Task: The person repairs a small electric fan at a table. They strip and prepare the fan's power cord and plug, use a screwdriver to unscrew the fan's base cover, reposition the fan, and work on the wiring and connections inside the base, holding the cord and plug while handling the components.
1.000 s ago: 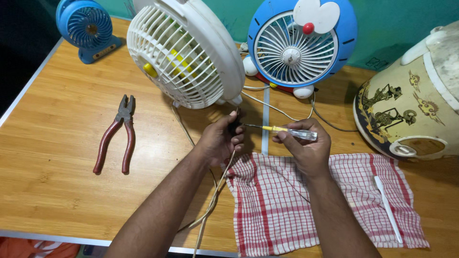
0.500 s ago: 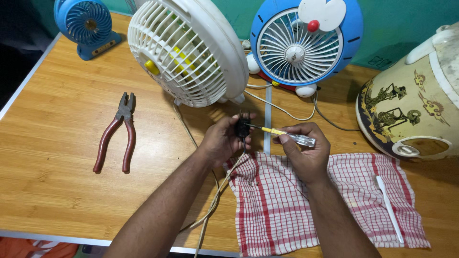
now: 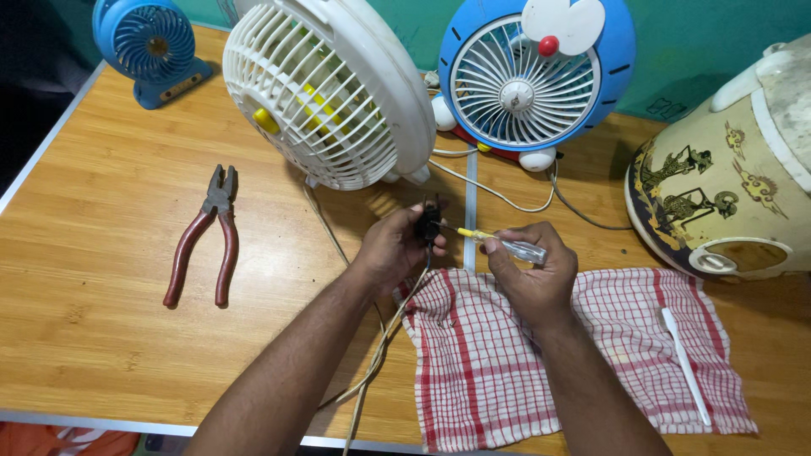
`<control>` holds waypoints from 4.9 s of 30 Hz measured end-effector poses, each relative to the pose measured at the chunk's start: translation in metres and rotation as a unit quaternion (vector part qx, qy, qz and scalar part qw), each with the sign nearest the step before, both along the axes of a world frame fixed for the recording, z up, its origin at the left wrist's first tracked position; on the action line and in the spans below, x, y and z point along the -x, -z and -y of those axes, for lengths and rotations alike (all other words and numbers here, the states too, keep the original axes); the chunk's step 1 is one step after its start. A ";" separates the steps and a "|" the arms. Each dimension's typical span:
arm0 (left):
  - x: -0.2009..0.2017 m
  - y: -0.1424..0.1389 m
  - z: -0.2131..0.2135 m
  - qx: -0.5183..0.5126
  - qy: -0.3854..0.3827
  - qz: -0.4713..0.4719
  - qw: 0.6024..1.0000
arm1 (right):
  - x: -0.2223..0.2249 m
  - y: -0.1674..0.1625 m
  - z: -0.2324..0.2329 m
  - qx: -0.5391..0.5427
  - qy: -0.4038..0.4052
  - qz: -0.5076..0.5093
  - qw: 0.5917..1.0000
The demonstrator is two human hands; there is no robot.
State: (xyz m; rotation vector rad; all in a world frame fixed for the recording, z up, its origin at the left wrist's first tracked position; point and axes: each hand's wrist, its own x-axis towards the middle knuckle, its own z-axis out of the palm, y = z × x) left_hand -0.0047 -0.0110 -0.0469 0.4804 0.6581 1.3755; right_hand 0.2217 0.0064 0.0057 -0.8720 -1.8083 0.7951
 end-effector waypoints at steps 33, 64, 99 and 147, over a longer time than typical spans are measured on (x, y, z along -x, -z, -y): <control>-0.006 -0.013 0.004 0.015 0.027 -0.049 0.998 | -0.019 -0.022 -0.012 -0.139 -0.099 -0.016 0.985; -0.008 -0.001 -0.001 0.044 0.066 -0.016 0.997 | -0.006 -0.009 -0.001 -0.174 -0.047 -0.069 0.981; -0.012 -0.008 0.001 0.052 0.059 0.016 0.997 | -0.005 -0.013 0.003 -0.226 -0.016 0.009 0.974; -0.010 0.000 -0.003 0.033 0.034 0.040 0.998 | 0.000 -0.014 0.003 -0.160 -0.022 -0.052 0.985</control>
